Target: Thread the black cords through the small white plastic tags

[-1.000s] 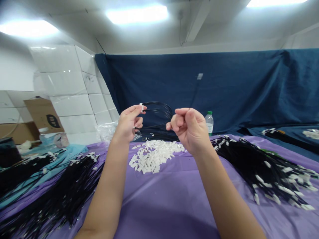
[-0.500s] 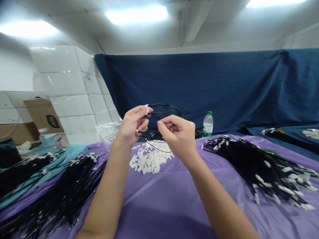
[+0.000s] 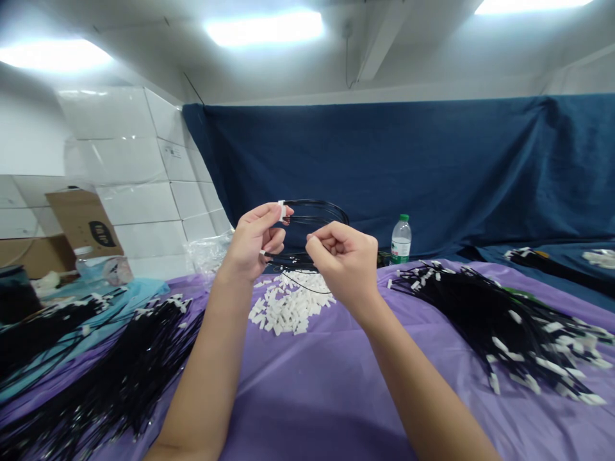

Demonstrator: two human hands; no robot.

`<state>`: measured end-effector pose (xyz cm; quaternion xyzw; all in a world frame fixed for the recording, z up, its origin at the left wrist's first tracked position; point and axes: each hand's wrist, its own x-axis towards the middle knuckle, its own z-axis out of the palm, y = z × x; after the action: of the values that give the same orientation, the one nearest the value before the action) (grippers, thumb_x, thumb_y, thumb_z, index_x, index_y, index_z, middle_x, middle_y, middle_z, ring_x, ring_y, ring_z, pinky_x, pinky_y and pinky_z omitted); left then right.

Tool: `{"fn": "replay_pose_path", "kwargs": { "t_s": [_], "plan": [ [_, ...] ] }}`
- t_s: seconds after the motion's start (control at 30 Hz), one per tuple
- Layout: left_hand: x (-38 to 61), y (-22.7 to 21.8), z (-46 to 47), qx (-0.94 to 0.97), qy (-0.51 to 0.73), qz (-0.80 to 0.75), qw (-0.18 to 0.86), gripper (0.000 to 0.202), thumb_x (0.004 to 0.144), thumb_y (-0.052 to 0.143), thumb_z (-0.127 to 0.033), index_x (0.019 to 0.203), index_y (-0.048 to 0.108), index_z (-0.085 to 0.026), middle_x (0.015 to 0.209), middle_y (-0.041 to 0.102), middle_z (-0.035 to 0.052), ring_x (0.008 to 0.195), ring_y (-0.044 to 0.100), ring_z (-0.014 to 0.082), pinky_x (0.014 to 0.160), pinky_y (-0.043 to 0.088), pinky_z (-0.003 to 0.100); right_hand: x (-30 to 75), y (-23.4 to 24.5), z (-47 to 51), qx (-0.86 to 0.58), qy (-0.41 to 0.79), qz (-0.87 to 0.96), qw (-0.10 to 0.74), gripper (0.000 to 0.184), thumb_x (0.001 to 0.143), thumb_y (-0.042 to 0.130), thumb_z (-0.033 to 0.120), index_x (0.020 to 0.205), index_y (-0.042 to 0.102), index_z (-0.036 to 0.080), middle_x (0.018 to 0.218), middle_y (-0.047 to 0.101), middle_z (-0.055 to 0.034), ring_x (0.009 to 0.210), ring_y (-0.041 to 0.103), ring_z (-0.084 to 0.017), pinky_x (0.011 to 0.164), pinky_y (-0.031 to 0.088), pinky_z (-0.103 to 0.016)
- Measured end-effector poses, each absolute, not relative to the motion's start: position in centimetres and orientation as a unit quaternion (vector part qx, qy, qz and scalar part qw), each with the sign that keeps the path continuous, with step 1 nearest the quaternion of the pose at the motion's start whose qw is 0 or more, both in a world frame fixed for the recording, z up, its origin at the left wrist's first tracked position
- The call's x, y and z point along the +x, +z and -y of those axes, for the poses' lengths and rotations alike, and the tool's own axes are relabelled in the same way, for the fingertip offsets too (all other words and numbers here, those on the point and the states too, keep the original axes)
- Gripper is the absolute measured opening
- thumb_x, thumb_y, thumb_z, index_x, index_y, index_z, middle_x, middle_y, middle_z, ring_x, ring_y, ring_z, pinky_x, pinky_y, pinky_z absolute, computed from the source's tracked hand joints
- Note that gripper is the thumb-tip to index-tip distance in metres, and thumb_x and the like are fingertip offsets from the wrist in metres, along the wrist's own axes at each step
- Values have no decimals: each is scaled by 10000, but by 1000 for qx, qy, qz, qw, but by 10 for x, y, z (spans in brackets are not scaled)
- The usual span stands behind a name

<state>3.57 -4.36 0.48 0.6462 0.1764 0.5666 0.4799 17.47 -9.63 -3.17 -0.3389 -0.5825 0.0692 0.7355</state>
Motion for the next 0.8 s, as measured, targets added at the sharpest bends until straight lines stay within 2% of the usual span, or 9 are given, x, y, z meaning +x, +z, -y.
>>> {"fn": "replay_pose_path", "kwargs": {
  "t_s": [0.2,0.33,0.4,0.5,0.63,0.8],
  "plan": [
    [35,3,42,660,567,-164,465,209,821,627,-371,837,666,-167,733,554,-2,339,295,-11,314,127,194,176,-29,98,-347,90,587,725,113,713,631,190,606,651,164,427,474,47,401,478,-81,411,385,-203],
    [36,2,42,681,563,-162,441,205,807,645,-377,843,683,-179,719,566,-3,342,304,-2,310,143,197,179,-27,98,-343,161,575,725,119,732,633,221,627,638,164,413,404,66,383,402,-65,406,389,-200],
    [38,2,42,687,559,-162,434,207,805,649,-376,845,688,-177,695,564,-4,342,310,1,313,158,195,180,-28,97,-352,159,585,713,127,753,620,233,646,628,165,422,396,67,387,371,-62,406,371,-200],
    [41,0,43,695,558,-161,424,232,804,648,-387,844,692,-163,669,565,1,342,305,2,316,152,192,179,-31,95,-380,46,618,687,165,804,590,259,665,600,170,457,400,57,415,343,-59,421,300,-203],
    [46,-2,45,709,547,-163,414,243,818,630,-391,840,687,-156,560,500,-25,335,299,13,316,161,188,177,-34,93,-390,-163,641,641,200,855,549,239,667,572,174,516,438,37,488,367,-73,510,308,-223],
    [48,-2,47,709,537,-169,424,220,817,631,-377,826,678,-162,479,431,-51,328,280,22,319,164,184,178,-35,93,-398,-212,655,607,199,886,508,212,700,569,182,606,531,10,574,452,-98,562,321,-233]
  ]
}}
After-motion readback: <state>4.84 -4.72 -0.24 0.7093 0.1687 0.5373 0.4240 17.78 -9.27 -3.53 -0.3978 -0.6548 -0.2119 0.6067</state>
